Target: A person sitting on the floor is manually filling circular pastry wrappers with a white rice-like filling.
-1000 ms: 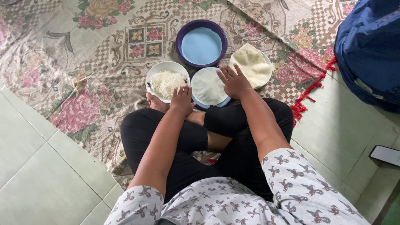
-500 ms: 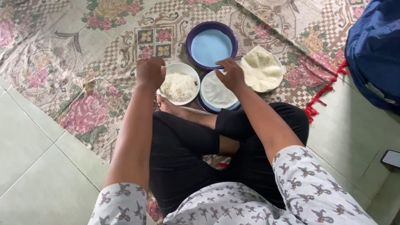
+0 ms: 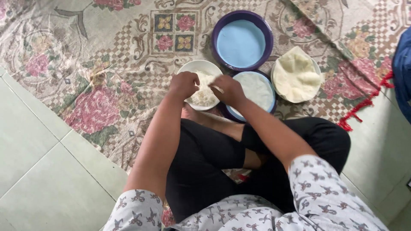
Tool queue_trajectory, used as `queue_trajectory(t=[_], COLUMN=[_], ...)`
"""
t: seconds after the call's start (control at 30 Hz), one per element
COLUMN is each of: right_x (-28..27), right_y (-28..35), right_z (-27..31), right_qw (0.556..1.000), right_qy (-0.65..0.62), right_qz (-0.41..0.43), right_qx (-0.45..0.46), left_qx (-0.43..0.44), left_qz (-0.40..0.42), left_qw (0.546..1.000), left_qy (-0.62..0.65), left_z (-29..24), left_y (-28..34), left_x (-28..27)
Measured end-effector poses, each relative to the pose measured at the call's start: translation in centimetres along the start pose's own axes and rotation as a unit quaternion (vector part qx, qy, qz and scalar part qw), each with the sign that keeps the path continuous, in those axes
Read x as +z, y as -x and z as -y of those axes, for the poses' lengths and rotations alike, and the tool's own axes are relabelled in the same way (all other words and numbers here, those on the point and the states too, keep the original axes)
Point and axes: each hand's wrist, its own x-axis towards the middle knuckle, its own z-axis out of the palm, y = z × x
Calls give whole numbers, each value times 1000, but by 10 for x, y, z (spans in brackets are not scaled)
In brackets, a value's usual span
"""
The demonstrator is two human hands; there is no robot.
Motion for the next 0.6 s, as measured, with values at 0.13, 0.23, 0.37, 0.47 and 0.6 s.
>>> queue_trajectory(t=[0.13,0.23,0.37,0.47,0.6], right_x=[-14,-5,4,18,31], right_y=[8,-5,-9,-1,0], right_z=[15,11,7,0,-4], right_qw=[998,1000,1000,998,996], right_qy=[-47,8,16,17,-5], right_qz=[0,-18,19,58,93], right_qx=[41,3,-2,-12,4], left_qx=[-16,-3,5,-2,-12], left_qz=[31,30,62,74,85], left_qw=[999,998,997,997,996], left_qy=[19,51,34,12,-20], left_z=[4,-9,-5,-5,1], left_y=[-6,-1,-7,-6,-14], left_x=[7,-4,3,9,28])
